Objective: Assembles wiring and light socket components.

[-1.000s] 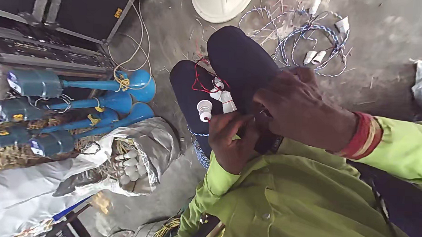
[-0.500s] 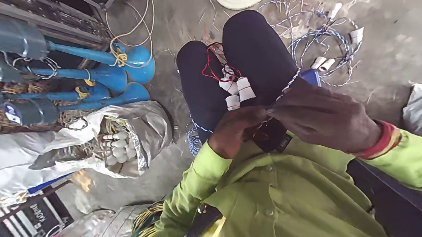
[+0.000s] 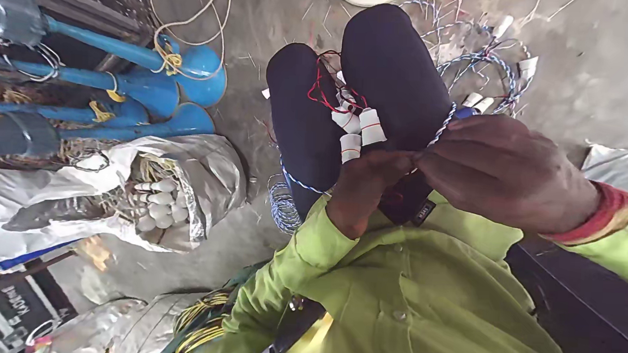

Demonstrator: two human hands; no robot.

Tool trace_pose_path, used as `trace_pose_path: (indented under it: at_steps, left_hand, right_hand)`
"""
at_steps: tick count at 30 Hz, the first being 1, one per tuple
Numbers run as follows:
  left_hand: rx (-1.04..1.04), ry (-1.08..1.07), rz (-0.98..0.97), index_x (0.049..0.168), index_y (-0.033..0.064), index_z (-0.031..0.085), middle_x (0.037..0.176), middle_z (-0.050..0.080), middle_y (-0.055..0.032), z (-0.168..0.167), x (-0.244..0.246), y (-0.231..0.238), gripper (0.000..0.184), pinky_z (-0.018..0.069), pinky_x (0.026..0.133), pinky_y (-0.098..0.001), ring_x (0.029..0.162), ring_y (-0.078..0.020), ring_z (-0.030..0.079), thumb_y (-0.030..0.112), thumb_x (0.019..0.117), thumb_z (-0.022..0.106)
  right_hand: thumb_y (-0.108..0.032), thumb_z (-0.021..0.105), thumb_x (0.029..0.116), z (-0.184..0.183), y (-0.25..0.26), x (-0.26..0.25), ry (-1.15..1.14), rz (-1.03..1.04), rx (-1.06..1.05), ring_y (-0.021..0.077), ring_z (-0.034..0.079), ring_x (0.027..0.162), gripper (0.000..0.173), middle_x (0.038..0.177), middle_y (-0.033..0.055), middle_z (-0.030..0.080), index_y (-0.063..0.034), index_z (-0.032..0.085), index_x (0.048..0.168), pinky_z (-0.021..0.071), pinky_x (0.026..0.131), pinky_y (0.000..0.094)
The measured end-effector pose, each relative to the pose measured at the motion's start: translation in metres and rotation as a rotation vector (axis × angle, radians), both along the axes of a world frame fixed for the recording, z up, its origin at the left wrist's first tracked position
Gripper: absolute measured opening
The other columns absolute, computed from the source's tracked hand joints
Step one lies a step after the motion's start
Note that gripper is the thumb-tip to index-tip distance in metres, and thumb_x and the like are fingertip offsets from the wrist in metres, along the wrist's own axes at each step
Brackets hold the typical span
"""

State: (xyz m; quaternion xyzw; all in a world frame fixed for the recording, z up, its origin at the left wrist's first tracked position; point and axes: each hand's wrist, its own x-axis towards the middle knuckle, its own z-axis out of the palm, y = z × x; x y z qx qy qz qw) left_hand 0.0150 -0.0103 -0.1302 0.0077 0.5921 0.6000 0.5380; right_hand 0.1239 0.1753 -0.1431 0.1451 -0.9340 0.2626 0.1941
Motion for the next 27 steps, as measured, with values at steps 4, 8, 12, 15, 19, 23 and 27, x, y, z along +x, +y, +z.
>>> trace_pose_path:
  at_steps: [4,8,12,15,19,23,27]
  left_hand:
    - [0.048,0.141,-0.120,0.122,0.0011,0.070,0.105,0.073,-0.0076,0.004,-0.001,-0.001,0.025,0.0583,0.073,-0.0280,0.086,-0.0103,0.068,0.007,0.0993,0.062]
    - [0.000,0.569,-0.224,0.107,0.0012,0.076,0.091,0.075,-0.0064,-0.003,0.000,-0.003,0.015,0.0595,0.074,-0.0277,0.079,-0.0083,0.070,0.007,0.0937,0.072]
    - [0.045,1.109,-0.239,0.095,0.0050,0.081,0.089,0.077,-0.0087,-0.013,0.006,-0.004,0.009,0.0551,0.085,-0.0395,0.086,-0.0193,0.071,0.007,0.0879,0.076]
    - [0.085,1.309,-0.196,0.095,0.0074,0.082,0.088,0.077,-0.0078,-0.018,0.011,-0.005,0.010,0.0522,0.085,-0.0427,0.084,-0.0204,0.070,0.008,0.0898,0.073]
    - [0.181,1.375,-0.150,0.098,0.0042,0.080,0.090,0.076,-0.0097,-0.023,0.013,-0.010,0.012,0.0525,0.085,-0.0401,0.085,-0.0201,0.070,0.004,0.0898,0.071]
    - [0.132,1.190,-0.093,0.099,0.0028,0.080,0.090,0.077,-0.0099,-0.026,0.013,-0.017,0.012,0.0571,0.082,-0.0370,0.085,-0.0185,0.071,0.009,0.0916,0.073]
    - [0.108,0.939,-0.027,0.098,0.0015,0.080,0.086,0.075,-0.0072,-0.019,0.007,-0.022,0.011,0.0592,0.077,-0.0265,0.080,-0.0090,0.070,0.007,0.0901,0.075]
  right_hand:
    - [-0.011,0.058,0.0988,0.011,0.005,-0.003,-0.120,-0.029,-0.033,0.0357,0.070,0.091,0.021,0.092,0.0179,0.072,0.0022,0.075,0.099,0.0553,0.086,0.0505]
    - [-0.014,0.054,0.0985,0.020,0.007,-0.009,-0.277,0.020,-0.049,0.0335,0.069,0.085,0.024,0.088,0.0167,0.071,0.0010,0.073,0.096,0.0548,0.077,0.0465]
    - [-0.020,0.057,0.0910,0.022,0.015,-0.016,-0.548,0.021,-0.266,0.0063,0.060,0.067,0.020,0.077,0.0005,0.066,-0.0084,0.073,0.088,0.0501,0.059,0.0234]
    - [-0.021,0.061,0.0960,0.031,0.022,-0.025,-0.978,-0.069,-0.631,-0.0003,0.049,0.046,0.020,0.059,-0.0079,0.058,-0.0181,0.068,0.077,0.0356,0.038,0.0163]
    - [-0.010,0.055,0.0978,0.028,0.033,-0.050,-1.540,-0.041,-1.078,0.0048,0.055,0.057,0.028,0.063,-0.0021,0.060,-0.0123,0.070,0.075,0.0452,0.052,0.0163]
    - [-0.009,0.057,0.1022,0.036,0.018,-0.045,-1.376,-0.265,-0.927,0.0058,0.050,0.049,0.021,0.061,-0.0010,0.057,-0.0085,0.070,0.086,0.0419,0.045,0.0177]
    - [-0.027,0.056,0.1042,0.025,0.018,-0.019,-0.648,-0.309,-0.380,0.0045,0.063,0.074,0.027,0.088,0.0007,0.067,-0.0065,0.069,0.115,0.0552,0.066,0.0247]
